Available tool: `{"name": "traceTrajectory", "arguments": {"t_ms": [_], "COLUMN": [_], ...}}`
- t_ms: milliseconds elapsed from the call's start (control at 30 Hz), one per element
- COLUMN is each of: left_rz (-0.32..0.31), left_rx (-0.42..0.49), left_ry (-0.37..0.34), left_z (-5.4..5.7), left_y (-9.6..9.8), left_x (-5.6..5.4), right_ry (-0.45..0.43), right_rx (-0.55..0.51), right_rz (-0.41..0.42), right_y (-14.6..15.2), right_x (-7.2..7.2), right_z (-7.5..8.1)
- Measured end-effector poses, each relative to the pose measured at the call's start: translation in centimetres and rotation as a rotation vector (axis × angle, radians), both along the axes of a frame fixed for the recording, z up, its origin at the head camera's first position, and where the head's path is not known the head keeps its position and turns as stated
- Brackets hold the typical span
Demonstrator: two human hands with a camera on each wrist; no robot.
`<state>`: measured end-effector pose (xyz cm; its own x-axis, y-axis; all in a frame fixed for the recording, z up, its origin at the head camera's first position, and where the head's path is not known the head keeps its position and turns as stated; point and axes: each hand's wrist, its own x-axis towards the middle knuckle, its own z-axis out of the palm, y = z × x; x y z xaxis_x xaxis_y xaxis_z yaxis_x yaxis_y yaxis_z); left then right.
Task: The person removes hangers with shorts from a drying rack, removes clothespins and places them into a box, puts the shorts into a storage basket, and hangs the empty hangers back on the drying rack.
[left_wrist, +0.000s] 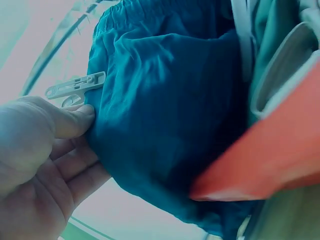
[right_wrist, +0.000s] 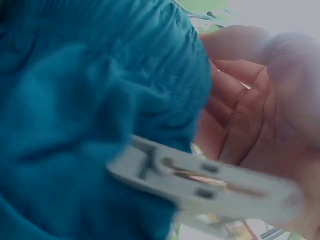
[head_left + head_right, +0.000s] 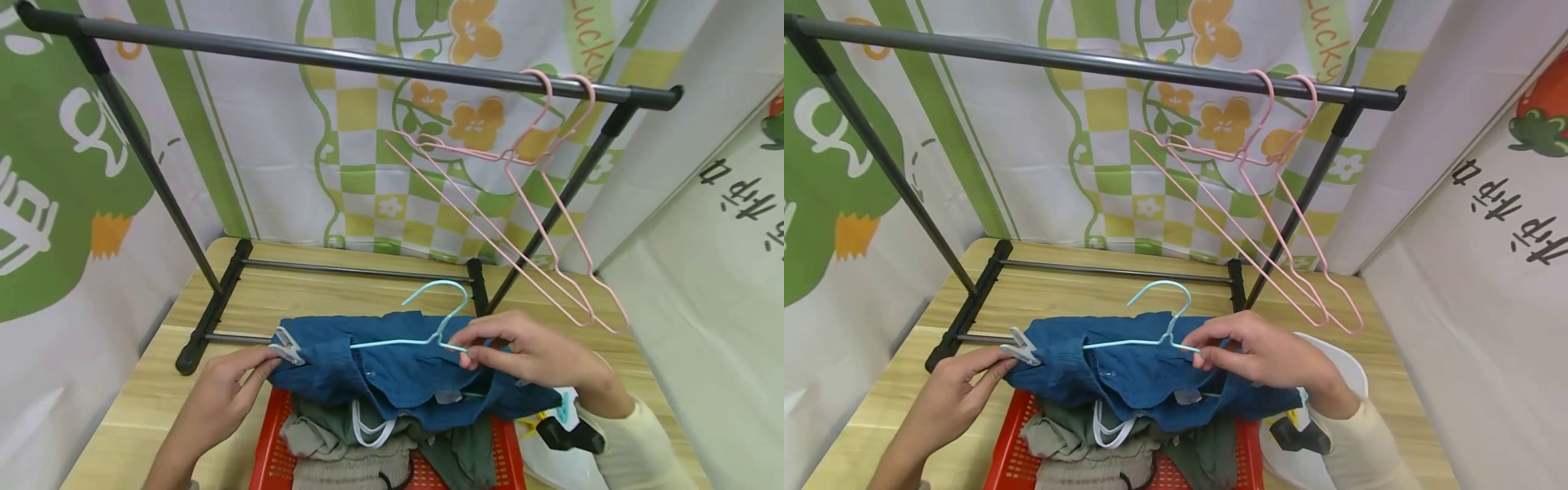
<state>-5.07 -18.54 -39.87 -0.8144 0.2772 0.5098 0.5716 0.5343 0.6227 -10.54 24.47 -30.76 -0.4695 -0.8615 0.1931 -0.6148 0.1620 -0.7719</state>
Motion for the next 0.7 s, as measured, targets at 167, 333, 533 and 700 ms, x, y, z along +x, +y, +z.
{"name": "traceTrajectory", "arguments": {"t_ms": [167, 333, 533, 700], "left_rz": [0.025, 0.069, 0.103, 0.139], "left_rx": [0.064, 0.080, 0.042, 0.026], "left_ry": [-0.086, -0.139, -0.215, -0.238], "left_z": [-1.4, -2.4, -3.2, -4.0], "left_y": [0.3, 0.5, 0.5, 0.6], "left_x": [0.3, 0.6, 1.4, 1.8], "right_ry": [-0.004, 0.061, 0.167, 0.177], "right_rx": [0.044, 0.168, 0.316, 0.339], "right_rz": [-0.032, -0.182, -0.369, -0.471], "right_y": [0.1, 1.2, 2.8, 4.2], "right_x": [0.5, 1.4, 2.6, 3.9], "right_z": [-1.1, -1.5, -2.1, -2.4]}}
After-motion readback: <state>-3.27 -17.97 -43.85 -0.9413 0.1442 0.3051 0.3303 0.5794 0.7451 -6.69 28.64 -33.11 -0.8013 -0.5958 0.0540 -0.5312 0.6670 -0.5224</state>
